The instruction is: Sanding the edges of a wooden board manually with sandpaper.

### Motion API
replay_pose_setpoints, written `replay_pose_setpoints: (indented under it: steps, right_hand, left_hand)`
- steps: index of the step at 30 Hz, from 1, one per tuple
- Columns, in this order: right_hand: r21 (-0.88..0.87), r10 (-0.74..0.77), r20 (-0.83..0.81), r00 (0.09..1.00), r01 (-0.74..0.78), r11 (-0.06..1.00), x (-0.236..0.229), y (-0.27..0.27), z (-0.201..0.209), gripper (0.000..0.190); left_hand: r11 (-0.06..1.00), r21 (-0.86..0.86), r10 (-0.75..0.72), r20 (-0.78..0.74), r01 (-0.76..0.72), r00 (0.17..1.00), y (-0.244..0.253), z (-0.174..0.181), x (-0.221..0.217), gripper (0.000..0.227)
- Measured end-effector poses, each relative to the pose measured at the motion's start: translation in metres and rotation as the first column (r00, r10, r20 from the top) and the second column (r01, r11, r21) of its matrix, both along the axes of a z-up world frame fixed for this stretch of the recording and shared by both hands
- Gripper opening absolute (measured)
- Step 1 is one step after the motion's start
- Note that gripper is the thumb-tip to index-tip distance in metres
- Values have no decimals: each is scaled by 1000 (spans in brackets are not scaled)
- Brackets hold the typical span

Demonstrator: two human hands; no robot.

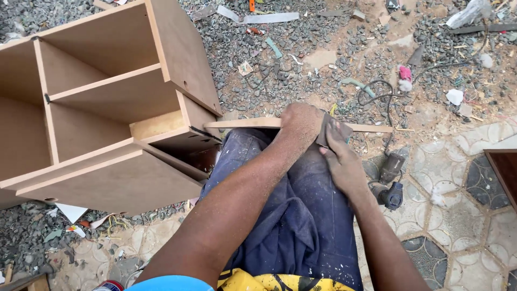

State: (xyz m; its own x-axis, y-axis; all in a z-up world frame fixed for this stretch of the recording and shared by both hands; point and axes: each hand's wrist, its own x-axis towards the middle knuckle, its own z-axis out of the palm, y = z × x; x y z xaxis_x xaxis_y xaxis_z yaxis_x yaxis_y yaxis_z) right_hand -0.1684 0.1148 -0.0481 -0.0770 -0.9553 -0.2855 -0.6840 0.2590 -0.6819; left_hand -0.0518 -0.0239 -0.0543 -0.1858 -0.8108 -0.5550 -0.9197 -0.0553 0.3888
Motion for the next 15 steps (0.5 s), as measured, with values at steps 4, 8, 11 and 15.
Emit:
replay_pose_setpoints:
  steps: [4, 8, 11, 15]
  right_hand:
    - [-42, -180, -28, 983, 179, 983, -61, 7, -82, 54]
    - [-143, -77, 83, 994, 88, 986, 39, 6, 35, 54]
    - [-245, -41, 48, 998, 52, 968, -23, 8, -23, 58]
    - [-95, -76, -94, 993, 67, 993, -110, -7, -73, 75]
  left_hand:
    - [799, -100, -523, 370, 593, 768, 4, 17, 3, 9]
    - [847, -99, -462, 348, 522, 816, 4, 6, 3, 29]
    - [822, -168, -480, 309, 544, 821, 10, 16, 18, 27]
    - [750, -203, -531, 381, 629, 757, 14, 14, 26, 23]
